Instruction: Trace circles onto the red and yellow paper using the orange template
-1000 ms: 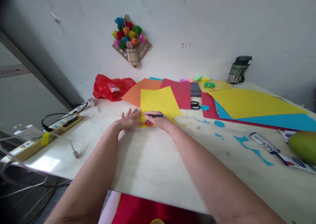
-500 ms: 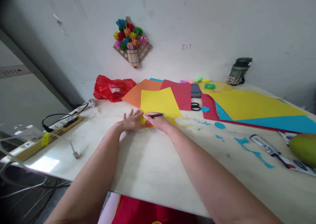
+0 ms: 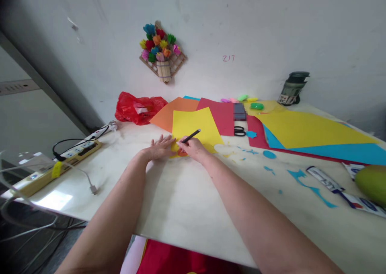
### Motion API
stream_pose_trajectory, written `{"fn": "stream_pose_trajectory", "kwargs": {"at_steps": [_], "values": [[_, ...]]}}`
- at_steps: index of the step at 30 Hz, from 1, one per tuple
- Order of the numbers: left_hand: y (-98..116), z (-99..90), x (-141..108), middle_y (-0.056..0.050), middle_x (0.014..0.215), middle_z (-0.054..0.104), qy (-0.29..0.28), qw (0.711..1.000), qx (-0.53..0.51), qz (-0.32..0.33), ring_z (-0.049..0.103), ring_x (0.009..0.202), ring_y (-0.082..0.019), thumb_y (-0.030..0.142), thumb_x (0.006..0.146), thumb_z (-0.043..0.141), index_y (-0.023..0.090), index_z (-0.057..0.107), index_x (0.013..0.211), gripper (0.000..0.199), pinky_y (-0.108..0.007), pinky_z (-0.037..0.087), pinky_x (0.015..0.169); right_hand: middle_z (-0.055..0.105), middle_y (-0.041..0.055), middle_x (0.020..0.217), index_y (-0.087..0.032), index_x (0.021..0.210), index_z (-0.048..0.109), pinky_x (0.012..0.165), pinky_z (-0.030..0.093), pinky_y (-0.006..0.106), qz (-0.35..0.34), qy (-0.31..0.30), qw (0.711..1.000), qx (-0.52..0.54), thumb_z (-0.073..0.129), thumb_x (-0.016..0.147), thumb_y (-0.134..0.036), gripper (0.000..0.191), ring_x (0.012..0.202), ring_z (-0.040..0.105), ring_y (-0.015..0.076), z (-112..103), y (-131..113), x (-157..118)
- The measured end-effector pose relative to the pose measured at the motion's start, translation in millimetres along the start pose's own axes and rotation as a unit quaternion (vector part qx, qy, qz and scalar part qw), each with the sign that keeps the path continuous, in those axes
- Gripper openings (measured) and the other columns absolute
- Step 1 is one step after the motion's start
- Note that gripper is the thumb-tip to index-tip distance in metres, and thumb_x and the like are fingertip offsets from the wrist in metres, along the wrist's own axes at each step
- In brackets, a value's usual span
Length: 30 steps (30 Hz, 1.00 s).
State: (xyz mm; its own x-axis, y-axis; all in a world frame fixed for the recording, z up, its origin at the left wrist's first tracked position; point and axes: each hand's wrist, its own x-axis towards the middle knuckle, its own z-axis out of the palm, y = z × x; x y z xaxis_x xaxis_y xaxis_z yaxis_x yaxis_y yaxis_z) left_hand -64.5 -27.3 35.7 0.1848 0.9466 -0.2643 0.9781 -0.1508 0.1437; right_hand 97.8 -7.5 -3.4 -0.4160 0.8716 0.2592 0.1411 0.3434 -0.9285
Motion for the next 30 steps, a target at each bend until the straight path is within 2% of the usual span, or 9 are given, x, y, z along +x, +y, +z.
{"fn": "stream_pose_trajectory", "kwargs": {"at_steps": [14,30], "values": [[-6.8,11.6,8.8,0.001,0.137,-0.001,0.03,0.999,0.021,0.01,-0.009,0.122,-0.028,0.07,0.064,0.029,0.033,0.012,0.13,0.077,-0.056,-0.003,0.091,0.058,0.0015,0.063,-0.016,0.074,0.051,0.056,0.045,0.022,-0.011,-0.003,1.0,-0.012,0.047,0.072,-0.038,0.022,0.054,0.054,0.0084,-0.7,4.6,1.2],[-5.1,11.1,6.9,0.002,0.137,0.0,0.035,0.999,0.028,0.007,-0.008,0.122,-0.028,0.069,0.065,0.028,0.034,0.013,0.129,0.075,-0.056,-0.001,0.092,0.058,0.0016,0.062,-0.015,0.072,0.051,0.055,0.045,0.021,0.002,-0.011,1.0,0.014,0.049,0.071,-0.037,0.023,0.053,0.053,0.0076,-1.5,1.0,1.0]]}}
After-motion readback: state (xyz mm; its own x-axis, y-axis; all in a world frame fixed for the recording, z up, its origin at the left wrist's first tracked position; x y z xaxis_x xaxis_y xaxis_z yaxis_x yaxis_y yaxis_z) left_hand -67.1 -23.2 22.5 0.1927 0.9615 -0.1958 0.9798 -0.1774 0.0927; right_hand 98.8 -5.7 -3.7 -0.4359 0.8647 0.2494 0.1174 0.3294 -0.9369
